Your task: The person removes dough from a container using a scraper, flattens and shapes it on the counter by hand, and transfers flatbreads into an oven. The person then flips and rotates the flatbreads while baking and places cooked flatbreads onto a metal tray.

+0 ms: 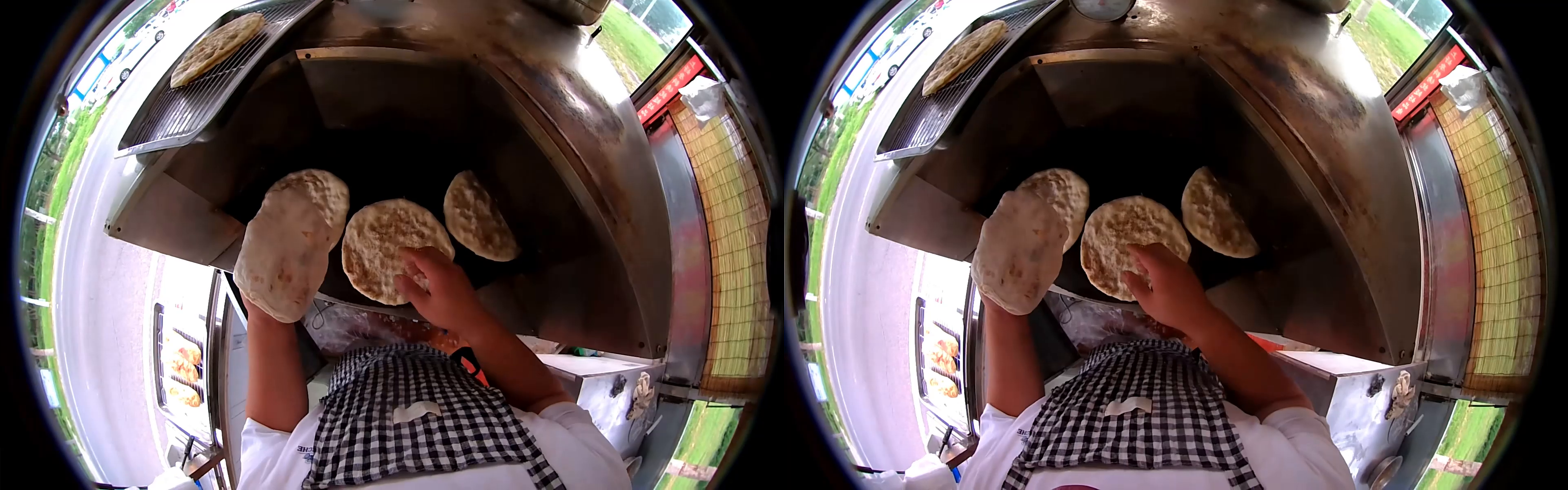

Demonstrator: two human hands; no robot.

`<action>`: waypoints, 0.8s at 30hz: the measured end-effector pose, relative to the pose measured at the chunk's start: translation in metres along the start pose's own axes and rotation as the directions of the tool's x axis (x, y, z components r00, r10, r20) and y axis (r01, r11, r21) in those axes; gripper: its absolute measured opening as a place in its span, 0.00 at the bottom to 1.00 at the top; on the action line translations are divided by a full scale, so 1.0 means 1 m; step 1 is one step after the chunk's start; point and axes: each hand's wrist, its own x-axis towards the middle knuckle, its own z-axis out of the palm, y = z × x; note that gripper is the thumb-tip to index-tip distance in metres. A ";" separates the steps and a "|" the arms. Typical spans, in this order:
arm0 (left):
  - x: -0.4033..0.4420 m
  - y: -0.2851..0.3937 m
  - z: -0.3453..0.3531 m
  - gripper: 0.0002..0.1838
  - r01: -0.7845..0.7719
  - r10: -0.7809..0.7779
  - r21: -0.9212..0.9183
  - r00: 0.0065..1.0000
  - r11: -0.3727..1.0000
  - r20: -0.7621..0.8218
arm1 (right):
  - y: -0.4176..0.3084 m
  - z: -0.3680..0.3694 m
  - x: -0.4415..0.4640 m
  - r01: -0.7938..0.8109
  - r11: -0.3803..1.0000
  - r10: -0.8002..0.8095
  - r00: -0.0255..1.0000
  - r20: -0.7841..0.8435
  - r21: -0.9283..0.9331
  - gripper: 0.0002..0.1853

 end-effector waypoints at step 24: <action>0.033 0.013 -0.058 0.25 0.137 -0.090 -0.586 0.990 0.799 0.110 | -0.025 0.041 0.048 -0.166 0.984 0.163 0.985 -0.062 -0.059 0.25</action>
